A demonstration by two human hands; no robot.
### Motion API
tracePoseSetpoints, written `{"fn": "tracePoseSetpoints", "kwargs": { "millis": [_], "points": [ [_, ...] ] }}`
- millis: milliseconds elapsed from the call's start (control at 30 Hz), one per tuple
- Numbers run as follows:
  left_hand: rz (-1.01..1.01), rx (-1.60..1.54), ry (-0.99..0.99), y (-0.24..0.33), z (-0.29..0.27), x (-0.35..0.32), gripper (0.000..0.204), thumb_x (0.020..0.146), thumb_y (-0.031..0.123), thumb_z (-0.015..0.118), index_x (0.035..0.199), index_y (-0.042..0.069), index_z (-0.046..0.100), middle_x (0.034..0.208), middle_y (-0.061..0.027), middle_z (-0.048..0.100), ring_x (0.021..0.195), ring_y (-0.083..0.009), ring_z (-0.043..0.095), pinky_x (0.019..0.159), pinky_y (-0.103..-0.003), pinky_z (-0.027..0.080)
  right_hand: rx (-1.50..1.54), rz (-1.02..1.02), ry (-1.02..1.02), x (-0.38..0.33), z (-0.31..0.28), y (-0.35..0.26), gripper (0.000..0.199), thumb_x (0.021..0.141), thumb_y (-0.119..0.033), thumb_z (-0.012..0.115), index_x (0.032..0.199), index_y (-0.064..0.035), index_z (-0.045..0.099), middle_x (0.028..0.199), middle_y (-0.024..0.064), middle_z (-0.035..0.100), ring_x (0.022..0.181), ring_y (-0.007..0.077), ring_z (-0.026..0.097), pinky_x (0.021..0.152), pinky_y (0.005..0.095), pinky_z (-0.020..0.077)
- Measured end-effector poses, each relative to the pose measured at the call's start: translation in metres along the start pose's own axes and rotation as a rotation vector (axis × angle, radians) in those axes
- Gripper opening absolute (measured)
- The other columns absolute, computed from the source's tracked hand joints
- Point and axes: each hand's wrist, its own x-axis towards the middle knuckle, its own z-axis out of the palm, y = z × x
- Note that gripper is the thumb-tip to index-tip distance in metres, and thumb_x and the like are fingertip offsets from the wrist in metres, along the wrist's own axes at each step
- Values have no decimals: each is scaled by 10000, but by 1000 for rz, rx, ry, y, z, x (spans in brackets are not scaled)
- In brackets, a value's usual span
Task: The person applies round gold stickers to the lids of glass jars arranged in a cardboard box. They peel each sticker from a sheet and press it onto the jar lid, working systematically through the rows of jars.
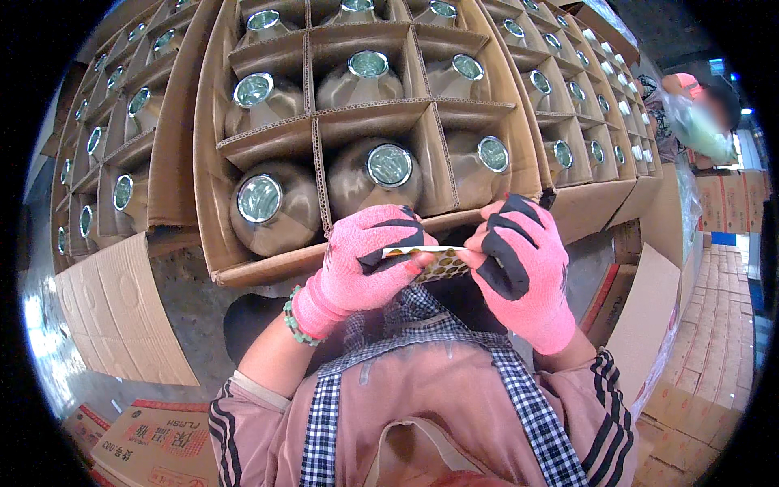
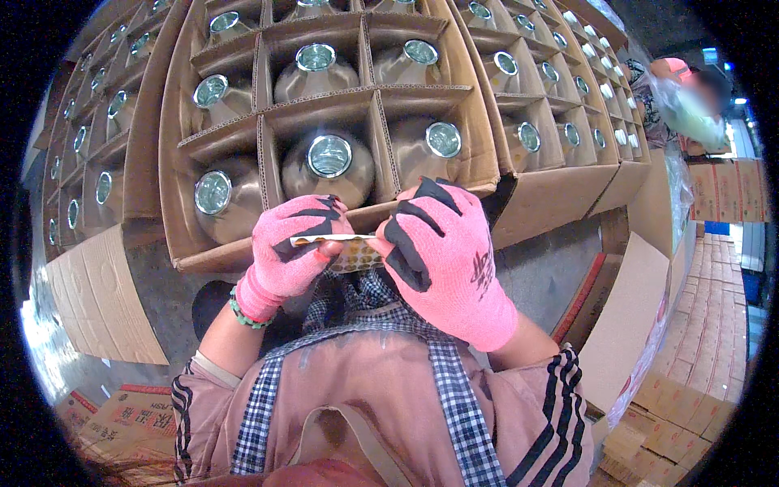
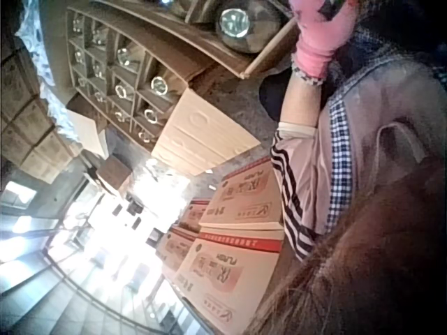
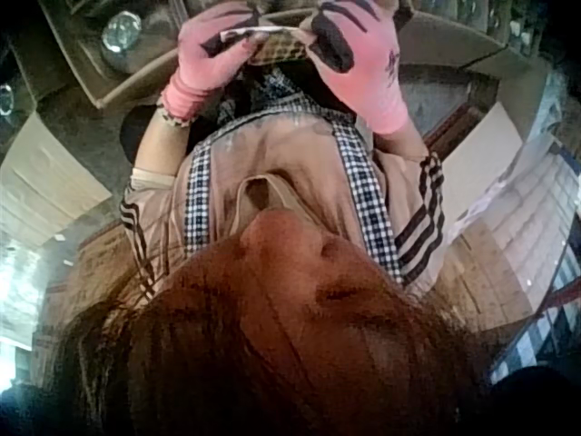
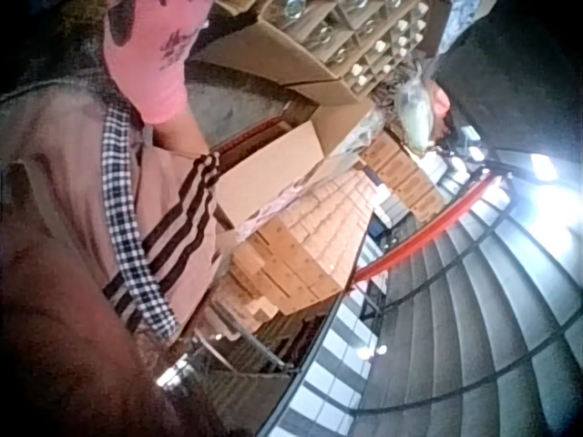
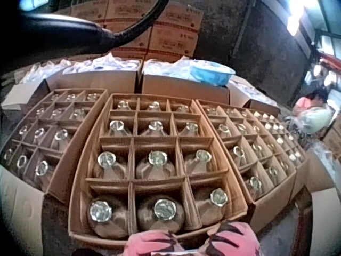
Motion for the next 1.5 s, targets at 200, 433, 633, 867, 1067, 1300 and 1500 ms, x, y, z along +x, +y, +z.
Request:
{"fn": "tracePoseSetpoints", "kwargs": {
  "millis": [200, 433, 633, 867, 1067, 1300, 1500],
  "points": [
    [-36, -83, 24, 1, 2, 3, 218, 701, 213, 635, 738, 2, 597, 713, -101, 591, 694, -259, 576, 706, -352, 463, -130, -9, -10, 0, -3, -2, 202, 594, -88, 647, 746, -67, 516, 782, 66, 503, 845, 264, 499, 749, 401, 375],
    [-75, -83, 2, -2, -2, -1, 177, 656, 119, 666, 780, 3, 615, 755, -124, 609, 727, -279, 591, 663, -324, 471, -154, -29, -5, 0, -5, -4, 281, 599, -119, 646, 865, -83, 561, 839, 50, 518, 944, 276, 476, 795, 420, 363],
    [-96, -91, -7, -1, -3, 2, 171, 670, 133, 656, 770, 3, 610, 741, -122, 604, 706, -273, 586, 656, -320, 470, -189, -131, 43, -2, -3, -1, 249, 555, -97, 610, 803, -102, 609, 828, 19, 564, 934, 268, 501, 771, 411, 374],
    [-206, -86, -6, 7, -3, 7, 293, 708, 273, 628, 756, -16, 613, 734, -136, 598, 751, -272, 593, 720, -350, 464, -204, -162, 80, -4, 0, 1, 222, 539, -93, 623, 760, -98, 602, 835, 26, 581, 896, 261, 530, 781, 404, 383],
    [-201, -75, -3, 5, -5, 5, 270, 703, 247, 634, 786, -10, 620, 767, -144, 603, 778, -271, 595, 727, -340, 461, -229, -165, 54, -1, -1, 0, 235, 533, -57, 640, 761, -87, 592, 856, 50, 590, 896, 278, 540, 799, 397, 393],
    [-180, -57, 20, 3, -2, 3, 234, 698, 206, 641, 793, -6, 613, 777, -149, 600, 777, -269, 593, 710, -336, 461, -169, -162, 87, -1, -1, 2, 185, 575, -67, 617, 752, -82, 565, 955, 83, 585, 955, 309, 517, 840, 421, 367],
    [18, -172, -303, 0, 3, -1, 202, 670, 145, 670, 810, 13, 608, 762, -134, 576, 682, -271, 568, 602, -322, 455, 125, 223, 56, 7, -31, 30, 83, 639, 3, 581, 681, -20, 514, 1151, 122, 505, 1153, 302, 383, 930, 391, 307]
  ]
}}
